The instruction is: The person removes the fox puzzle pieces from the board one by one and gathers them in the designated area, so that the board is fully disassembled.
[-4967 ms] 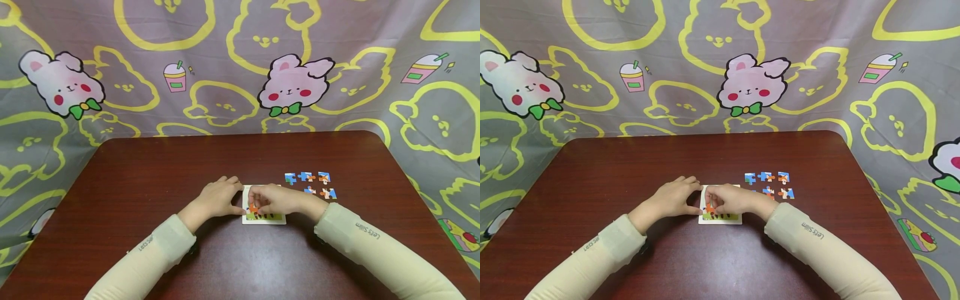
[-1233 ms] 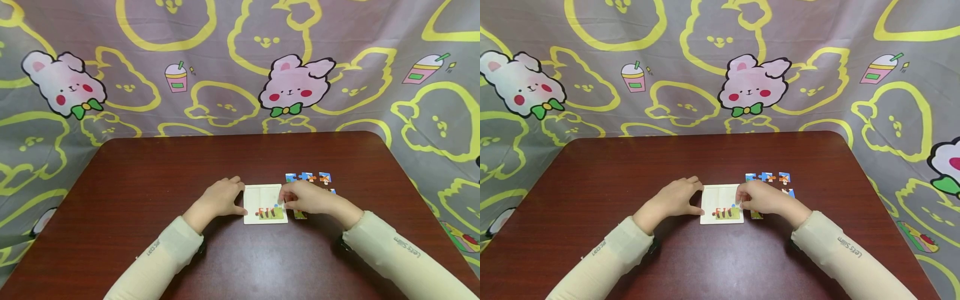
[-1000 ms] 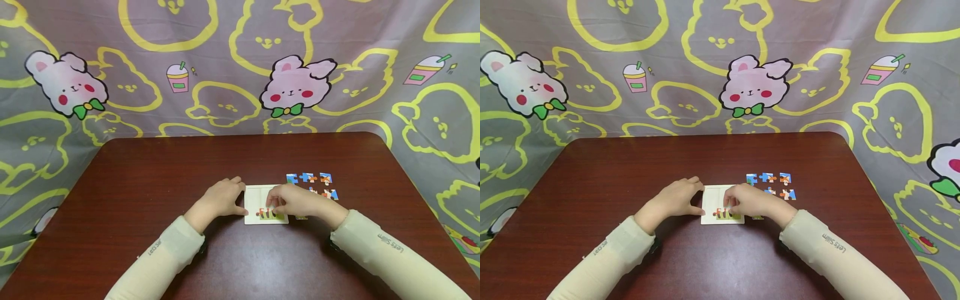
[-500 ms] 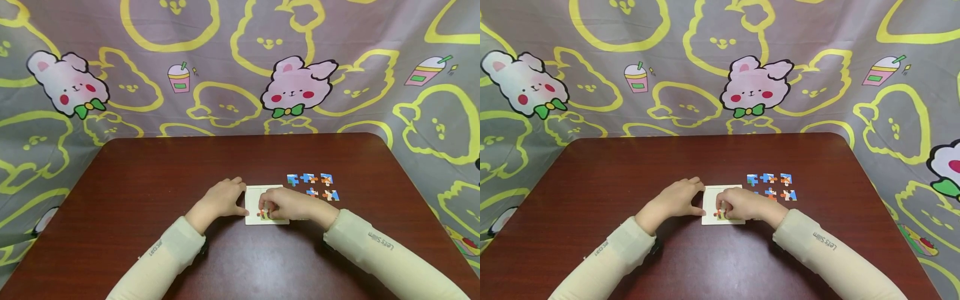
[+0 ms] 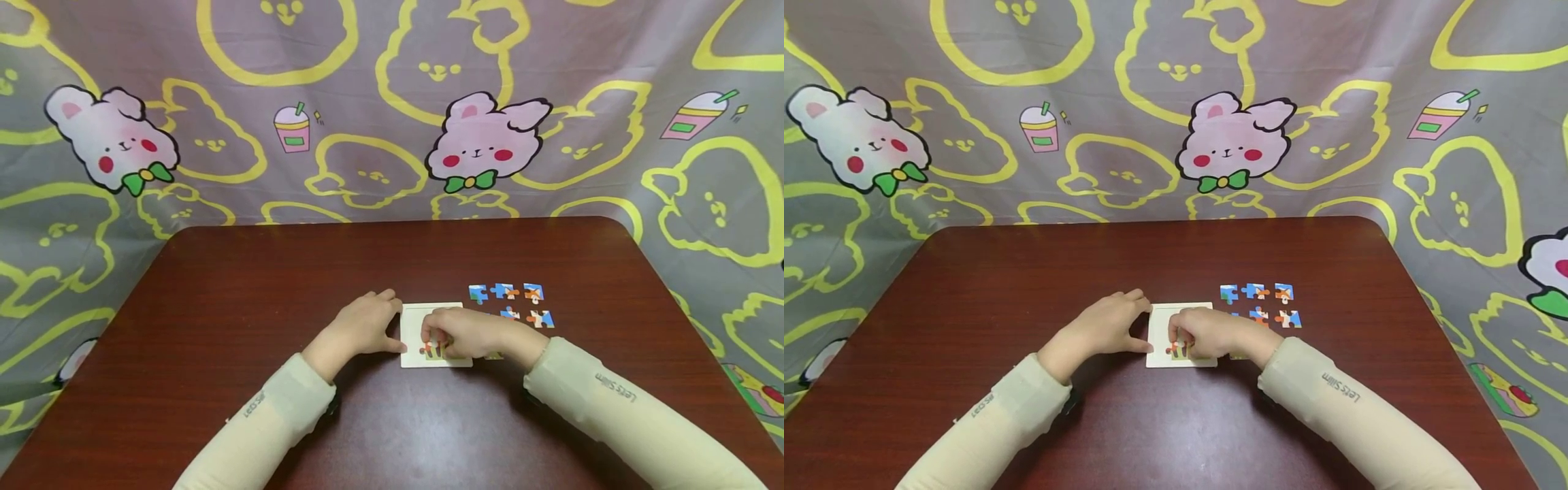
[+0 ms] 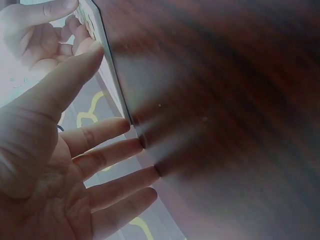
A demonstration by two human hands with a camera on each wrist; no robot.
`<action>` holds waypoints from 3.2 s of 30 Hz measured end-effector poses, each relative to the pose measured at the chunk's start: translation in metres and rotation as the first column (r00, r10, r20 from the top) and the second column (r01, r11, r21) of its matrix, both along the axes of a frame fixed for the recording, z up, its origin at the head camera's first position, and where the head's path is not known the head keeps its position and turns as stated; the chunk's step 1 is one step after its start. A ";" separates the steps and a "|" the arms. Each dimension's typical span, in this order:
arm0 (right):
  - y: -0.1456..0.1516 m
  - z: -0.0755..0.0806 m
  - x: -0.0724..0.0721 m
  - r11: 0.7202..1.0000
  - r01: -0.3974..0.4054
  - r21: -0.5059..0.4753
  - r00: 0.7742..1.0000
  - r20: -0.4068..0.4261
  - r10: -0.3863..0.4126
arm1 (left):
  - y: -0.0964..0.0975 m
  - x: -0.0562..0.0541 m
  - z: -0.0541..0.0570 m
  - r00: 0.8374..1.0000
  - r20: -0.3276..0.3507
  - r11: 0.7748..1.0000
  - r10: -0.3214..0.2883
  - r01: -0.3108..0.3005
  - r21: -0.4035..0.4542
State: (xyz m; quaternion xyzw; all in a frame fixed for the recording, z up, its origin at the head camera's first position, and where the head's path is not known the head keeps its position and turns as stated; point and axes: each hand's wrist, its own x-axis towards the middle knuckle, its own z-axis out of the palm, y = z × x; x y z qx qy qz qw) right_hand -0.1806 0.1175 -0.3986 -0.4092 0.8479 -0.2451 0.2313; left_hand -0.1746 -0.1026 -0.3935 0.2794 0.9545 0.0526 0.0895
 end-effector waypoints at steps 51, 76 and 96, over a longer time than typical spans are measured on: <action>0.021 -0.001 -0.007 0.967 0.132 -0.216 0.974 0.212 -0.085 | 0.002 0.003 0.003 1.000 0.009 1.000 0.026 -0.026 0.012; 0.064 0.003 -0.005 0.941 0.232 -0.248 0.959 0.221 -0.179 | 0.000 0.002 0.001 1.000 0.000 1.000 0.009 -0.009 0.003; 0.108 0.004 0.002 0.928 0.312 -0.203 0.948 0.133 -0.289 | 0.000 0.002 0.001 1.000 0.001 1.000 0.010 -0.010 0.007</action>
